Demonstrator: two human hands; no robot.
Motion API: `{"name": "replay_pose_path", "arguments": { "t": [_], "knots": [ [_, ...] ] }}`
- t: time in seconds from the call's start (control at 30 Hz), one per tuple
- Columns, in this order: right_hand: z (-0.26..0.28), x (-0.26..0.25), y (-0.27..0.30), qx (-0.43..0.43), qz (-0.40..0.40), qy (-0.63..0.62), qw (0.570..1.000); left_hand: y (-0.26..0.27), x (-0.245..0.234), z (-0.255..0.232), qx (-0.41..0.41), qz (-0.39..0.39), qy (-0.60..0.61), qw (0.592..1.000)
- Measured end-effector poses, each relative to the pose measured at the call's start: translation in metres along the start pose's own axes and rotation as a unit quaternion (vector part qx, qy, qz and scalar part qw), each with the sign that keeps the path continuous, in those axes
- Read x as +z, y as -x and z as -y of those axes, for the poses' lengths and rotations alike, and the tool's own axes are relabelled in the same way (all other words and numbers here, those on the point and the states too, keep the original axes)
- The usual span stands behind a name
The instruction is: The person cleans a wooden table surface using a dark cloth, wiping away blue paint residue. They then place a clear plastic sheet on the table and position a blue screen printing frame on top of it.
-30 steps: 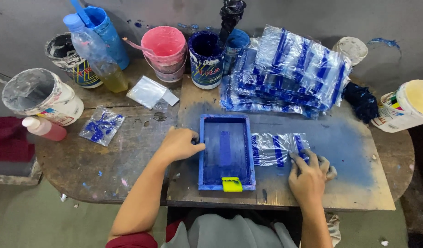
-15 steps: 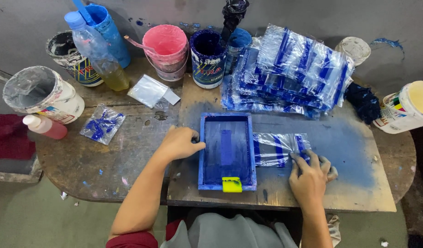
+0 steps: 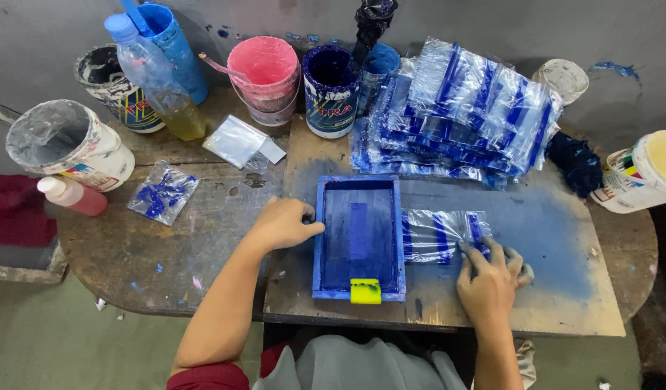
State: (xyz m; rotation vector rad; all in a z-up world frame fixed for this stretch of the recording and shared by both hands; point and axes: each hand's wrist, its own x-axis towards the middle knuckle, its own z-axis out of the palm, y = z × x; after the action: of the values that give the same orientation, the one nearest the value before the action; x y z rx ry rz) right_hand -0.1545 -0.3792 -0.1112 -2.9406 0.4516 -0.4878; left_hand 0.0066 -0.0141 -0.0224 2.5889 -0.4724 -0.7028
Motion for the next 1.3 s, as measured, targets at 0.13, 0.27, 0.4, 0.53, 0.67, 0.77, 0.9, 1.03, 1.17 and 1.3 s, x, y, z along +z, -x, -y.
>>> {"name": "replay_pose_path", "arguments": {
  "t": [0.13,0.27,0.4,0.53,0.67,0.77,0.9,1.03,1.17,1.3],
  "knots": [
    [-0.0024,0.0028,0.0002,0.001,0.001,0.016,1.0,0.0001,-0.0018,-0.0004,-0.005,0.009,0.002,1.0],
    [0.0012,-0.0008,0.0013,-0.008,-0.015,0.008,1.0,-0.0004,-0.002,0.0002,-0.003,0.011,0.003,1.0],
    [0.0001,0.0018,0.0009,-0.012,-0.03,0.012,0.999,-0.0002,-0.0025,0.0002,-0.002,0.012,0.008,1.0],
    [0.0003,-0.0019,0.0002,-0.004,-0.002,-0.005,1.0,-0.0017,-0.0004,0.0027,-0.003,0.008,0.014,1.0],
    [-0.0002,-0.0005,0.0001,0.002,0.008,-0.023,1.0,-0.0029,0.0003,0.0039,0.0,0.008,0.01,1.0],
    [0.0002,-0.0008,-0.0001,-0.004,-0.002,-0.015,1.0,-0.0033,0.0001,0.0039,-0.001,0.009,0.01,1.0],
    [-0.0009,-0.0015,-0.0002,-0.007,0.003,-0.011,1.0,-0.005,0.0009,0.0054,0.001,0.012,0.004,1.0],
    [-0.0018,-0.0003,-0.0003,0.011,0.03,-0.031,0.999,-0.0045,0.0013,0.0068,0.005,0.005,0.005,1.0],
    [-0.0025,0.0033,-0.0001,-0.001,-0.001,0.002,1.0,-0.004,0.0004,0.0066,0.007,0.007,0.013,1.0],
    [-0.0027,0.0025,-0.0002,0.008,0.017,-0.008,1.0,-0.0042,0.0,0.0076,0.006,0.012,0.013,1.0]
  ]
}}
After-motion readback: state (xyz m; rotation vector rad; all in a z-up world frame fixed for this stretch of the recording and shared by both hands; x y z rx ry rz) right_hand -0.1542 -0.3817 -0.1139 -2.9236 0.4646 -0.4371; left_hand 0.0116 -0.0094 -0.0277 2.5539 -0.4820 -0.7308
